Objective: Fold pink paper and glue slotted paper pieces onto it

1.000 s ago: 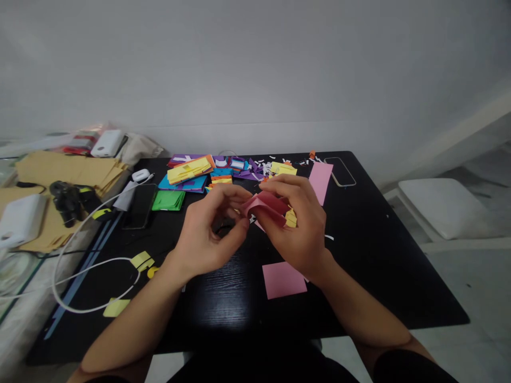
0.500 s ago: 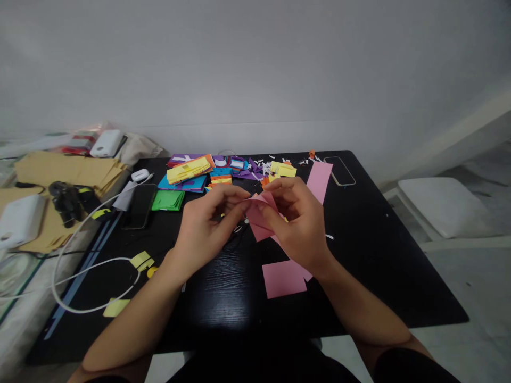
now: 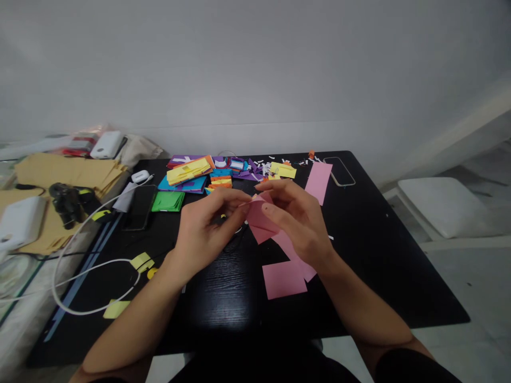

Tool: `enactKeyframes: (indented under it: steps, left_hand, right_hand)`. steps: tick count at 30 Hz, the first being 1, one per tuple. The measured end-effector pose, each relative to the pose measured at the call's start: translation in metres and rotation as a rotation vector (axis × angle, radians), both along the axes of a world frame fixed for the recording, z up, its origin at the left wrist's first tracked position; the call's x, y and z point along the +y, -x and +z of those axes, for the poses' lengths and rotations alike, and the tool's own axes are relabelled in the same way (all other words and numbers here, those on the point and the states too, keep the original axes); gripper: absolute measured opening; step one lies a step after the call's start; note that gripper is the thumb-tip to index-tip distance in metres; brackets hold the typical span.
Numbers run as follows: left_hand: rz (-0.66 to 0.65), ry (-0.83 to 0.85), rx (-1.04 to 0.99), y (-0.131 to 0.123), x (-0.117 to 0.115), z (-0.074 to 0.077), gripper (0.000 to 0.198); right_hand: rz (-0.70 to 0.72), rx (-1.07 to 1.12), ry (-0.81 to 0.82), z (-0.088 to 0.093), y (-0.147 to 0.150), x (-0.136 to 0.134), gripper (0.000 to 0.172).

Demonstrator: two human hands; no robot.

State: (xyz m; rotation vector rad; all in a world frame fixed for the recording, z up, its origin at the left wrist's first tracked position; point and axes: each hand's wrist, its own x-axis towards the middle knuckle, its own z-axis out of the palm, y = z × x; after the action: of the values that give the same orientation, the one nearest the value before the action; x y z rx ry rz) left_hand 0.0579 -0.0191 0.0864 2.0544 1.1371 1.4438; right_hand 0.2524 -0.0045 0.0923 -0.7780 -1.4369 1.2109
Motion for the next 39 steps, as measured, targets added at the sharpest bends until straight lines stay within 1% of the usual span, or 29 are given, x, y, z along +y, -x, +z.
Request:
enactKeyframes:
  steps: [3,6,9,12,18,22,26,30,33,36,39]
  left_hand:
    - [0.011,-0.019,0.011,-0.0001,-0.0004,0.0002,0.014]
    - [0.032,-0.02,0.018,-0.001,-0.0008,-0.0003,0.012]
    - [0.042,-0.009,0.02,-0.0018,-0.001,-0.0013,0.012]
    - [0.045,-0.015,0.023,-0.0025,-0.001,-0.0017,0.01]
    - [0.051,-0.006,0.068,-0.0034,-0.0008,-0.0004,0.01]
    - [0.054,0.023,0.025,-0.0025,-0.0013,-0.0011,0.006]
    - [0.079,0.04,-0.016,-0.0014,-0.0017,-0.003,0.006]
    - [0.062,0.047,-0.041,-0.0018,-0.0014,-0.0032,0.006]
    - [0.036,0.021,-0.037,-0.0029,-0.0012,-0.0019,0.011]
    - [0.019,-0.019,-0.022,-0.0034,-0.0018,-0.0008,0.015]
    - [0.014,-0.042,-0.028,-0.0027,-0.0028,-0.0009,0.014]
  right_hand:
    - [-0.003,0.007,0.072,0.0018,-0.0021,0.0038,0.013]
    - [0.001,0.029,0.179,0.0014,-0.0023,0.0072,0.014]
    - [0.064,0.056,0.247,0.0022,-0.0028,0.0091,0.014]
    - [0.104,0.041,0.263,0.0042,-0.0036,0.0094,0.015]
    - [0.063,-0.01,0.204,0.0028,-0.0018,0.0076,0.024]
    - [0.064,-0.015,0.158,0.0031,-0.0018,0.0077,0.024]
    - [0.065,-0.043,0.164,0.0064,-0.0038,0.0079,0.028]
    - [0.091,-0.013,0.14,0.0052,-0.0038,0.0072,0.022]
    - [0.11,0.001,0.079,0.0027,-0.0028,0.0062,0.023]
    - [0.088,-0.004,0.002,0.0019,-0.0022,0.0051,0.018]
    - [0.055,-0.004,-0.036,0.0026,-0.0025,0.0033,0.017]
